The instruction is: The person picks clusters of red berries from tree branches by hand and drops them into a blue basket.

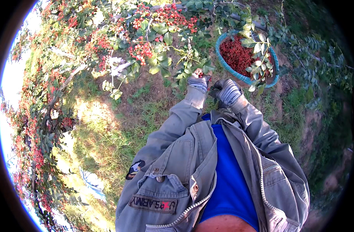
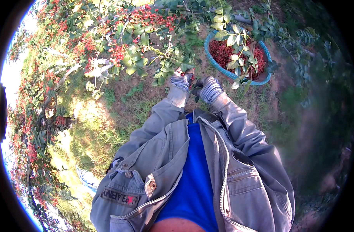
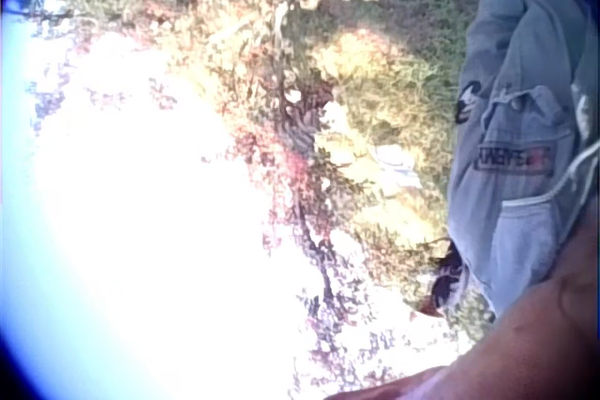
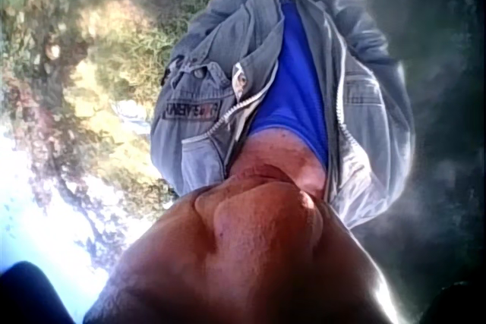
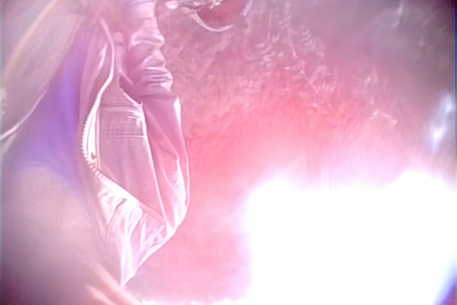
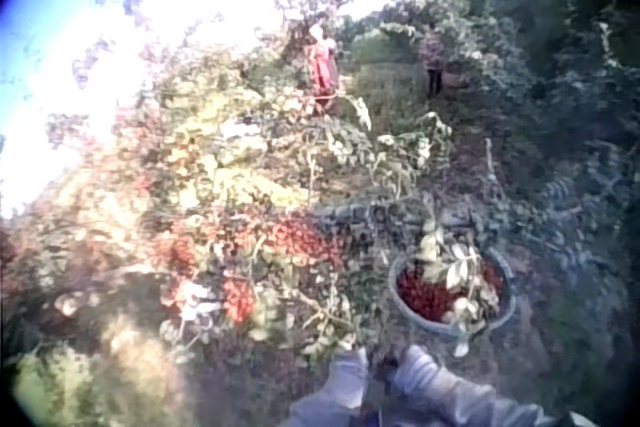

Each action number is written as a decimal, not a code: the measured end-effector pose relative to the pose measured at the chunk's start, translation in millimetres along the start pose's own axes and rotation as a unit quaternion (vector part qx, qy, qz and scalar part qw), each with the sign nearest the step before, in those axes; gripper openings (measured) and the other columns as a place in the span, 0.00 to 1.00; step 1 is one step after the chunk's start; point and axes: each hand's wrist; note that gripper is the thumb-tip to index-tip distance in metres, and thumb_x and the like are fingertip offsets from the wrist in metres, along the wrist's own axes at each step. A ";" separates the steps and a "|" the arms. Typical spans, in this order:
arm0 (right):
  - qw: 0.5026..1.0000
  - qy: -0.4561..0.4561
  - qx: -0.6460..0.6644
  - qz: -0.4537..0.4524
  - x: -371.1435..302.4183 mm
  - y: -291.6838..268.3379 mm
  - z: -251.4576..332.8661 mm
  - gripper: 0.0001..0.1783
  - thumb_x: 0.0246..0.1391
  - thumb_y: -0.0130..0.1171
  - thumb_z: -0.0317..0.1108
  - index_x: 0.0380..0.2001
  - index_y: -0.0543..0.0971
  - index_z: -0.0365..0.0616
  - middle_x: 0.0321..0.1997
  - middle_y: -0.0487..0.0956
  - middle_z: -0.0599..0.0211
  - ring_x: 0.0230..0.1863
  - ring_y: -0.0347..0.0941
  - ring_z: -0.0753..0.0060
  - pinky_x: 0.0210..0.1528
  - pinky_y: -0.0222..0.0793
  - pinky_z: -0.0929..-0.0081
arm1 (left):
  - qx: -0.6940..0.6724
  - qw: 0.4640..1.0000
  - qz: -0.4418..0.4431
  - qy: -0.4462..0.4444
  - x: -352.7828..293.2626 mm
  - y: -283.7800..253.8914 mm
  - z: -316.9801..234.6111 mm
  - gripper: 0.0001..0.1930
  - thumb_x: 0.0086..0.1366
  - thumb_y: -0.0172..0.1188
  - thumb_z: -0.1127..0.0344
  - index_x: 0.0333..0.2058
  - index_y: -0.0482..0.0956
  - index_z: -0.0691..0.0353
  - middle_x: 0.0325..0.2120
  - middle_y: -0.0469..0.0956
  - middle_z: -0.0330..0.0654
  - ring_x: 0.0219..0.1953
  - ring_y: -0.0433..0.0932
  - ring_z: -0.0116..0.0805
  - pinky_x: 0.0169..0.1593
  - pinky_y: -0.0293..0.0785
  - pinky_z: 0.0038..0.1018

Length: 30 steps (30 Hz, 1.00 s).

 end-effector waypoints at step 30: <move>0.973 -0.111 -0.050 -0.196 13.8 -21.4 -17.7 0.15 0.45 0.62 0.31 0.38 0.79 0.37 0.32 0.80 0.50 0.35 0.79 0.56 0.38 0.74 0.67 | -0.095 0.951 0.264 -0.134 -8.5 13.1 -1.4 0.09 0.57 0.65 0.65 0.33 0.79 0.63 0.22 0.78 0.39 0.22 0.76 0.29 0.24 0.70 0.24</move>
Point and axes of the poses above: each hand's wrist, its own x-axis towards the middle knuckle, its own y-axis out of the palm, z = x × y
